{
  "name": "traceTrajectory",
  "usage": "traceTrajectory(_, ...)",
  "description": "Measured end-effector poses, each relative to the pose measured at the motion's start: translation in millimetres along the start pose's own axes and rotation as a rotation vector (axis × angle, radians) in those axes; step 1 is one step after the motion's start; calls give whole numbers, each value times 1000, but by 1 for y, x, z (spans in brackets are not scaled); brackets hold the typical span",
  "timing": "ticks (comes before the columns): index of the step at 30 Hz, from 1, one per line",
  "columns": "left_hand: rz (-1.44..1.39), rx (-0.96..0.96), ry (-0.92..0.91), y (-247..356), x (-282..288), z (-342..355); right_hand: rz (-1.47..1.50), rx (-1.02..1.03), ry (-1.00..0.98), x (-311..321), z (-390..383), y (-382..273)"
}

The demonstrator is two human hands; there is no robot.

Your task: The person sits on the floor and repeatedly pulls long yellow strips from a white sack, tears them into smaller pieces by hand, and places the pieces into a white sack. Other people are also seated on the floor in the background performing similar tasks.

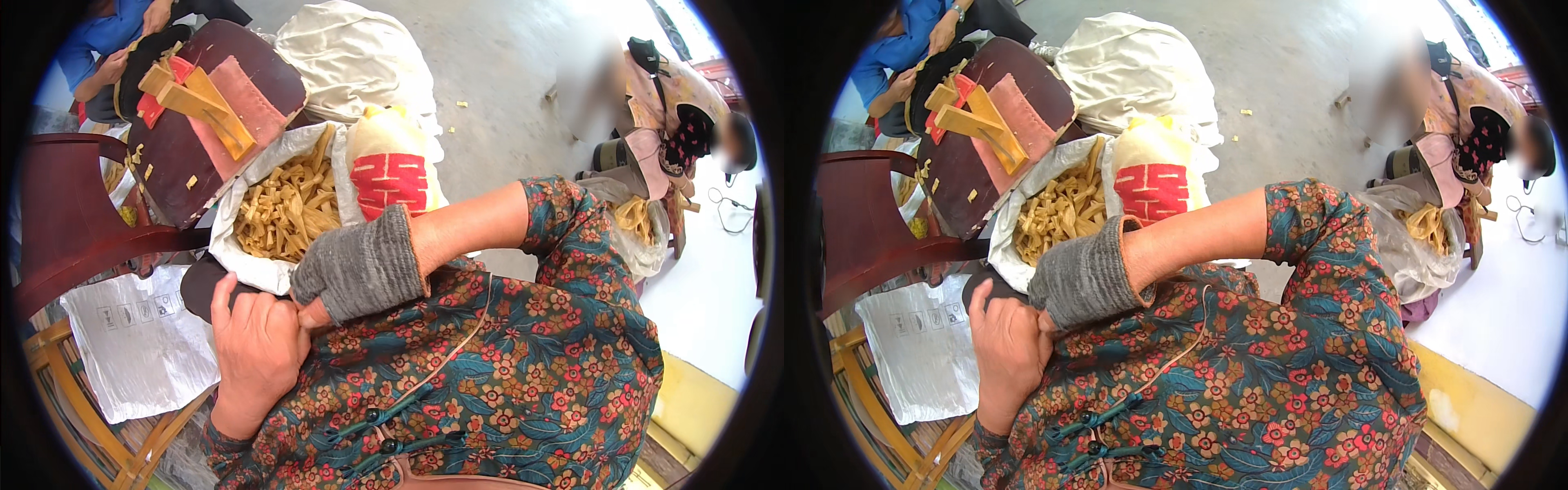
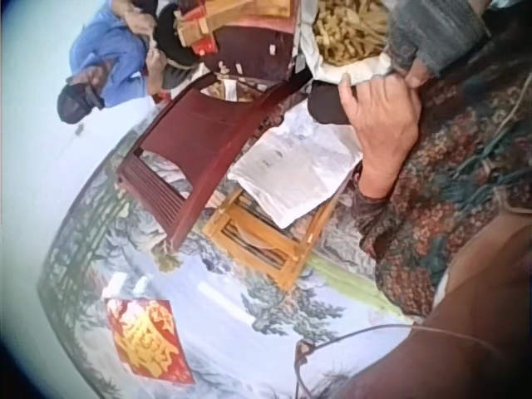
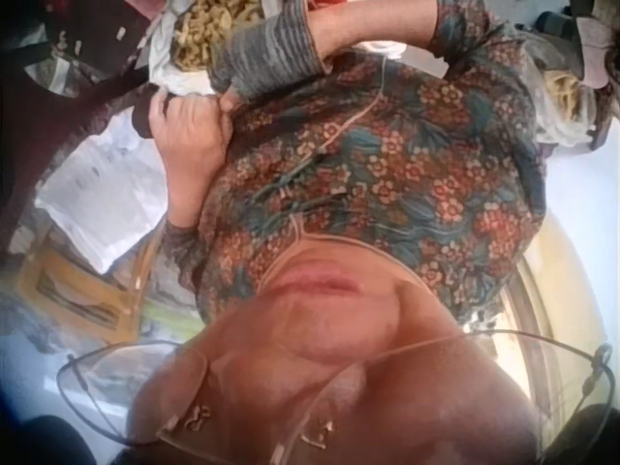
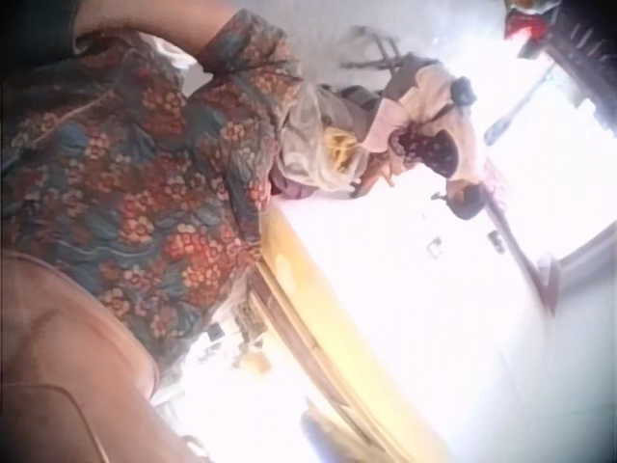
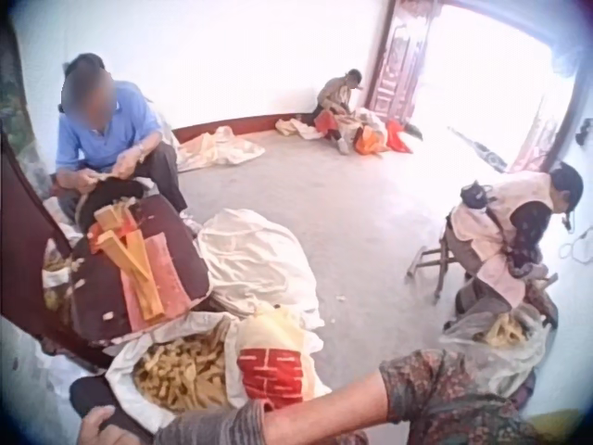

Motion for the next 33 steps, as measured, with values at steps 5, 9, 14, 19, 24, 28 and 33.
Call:
traceTrajectory(5, -117, -44, 0, 1, -1, -10, 92, 16, 22, -3, -9, -11)
traceTrajectory(9, -180, 232, -107, -18, -12, -11, 62, -51, 126, 2, 0, -1)
traceTrajectory(14, -874, 562, -157, -34, -29, -11, -330, 40, 214, 13, -5, -6)
traceTrajectory(19, -1383, 794, -255, -37, -51, -17, -175, 109, 242, 16, -6, 2)
traceTrajectory(24, -1512, 964, -239, -39, -54, -30, -270, 167, 216, 21, -12, -5)
traceTrajectory(28, -845, 412, -377, -25, -16, 3, -176, 193, 206, 19, -19, -7)
traceTrajectory(33, -634, 165, -380, -10, 2, -3, -205, 338, 144, 7, -23, -21)
Point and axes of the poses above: each hand's wrist, its own z-axis towards the middle knuckle, its own x-axis out of the back of the hand, y = z × x, the point moved 7 cm from there along z, towards the middle knuckle, and after that the axes turned 4 degrees about y, right-handed, at the moved point
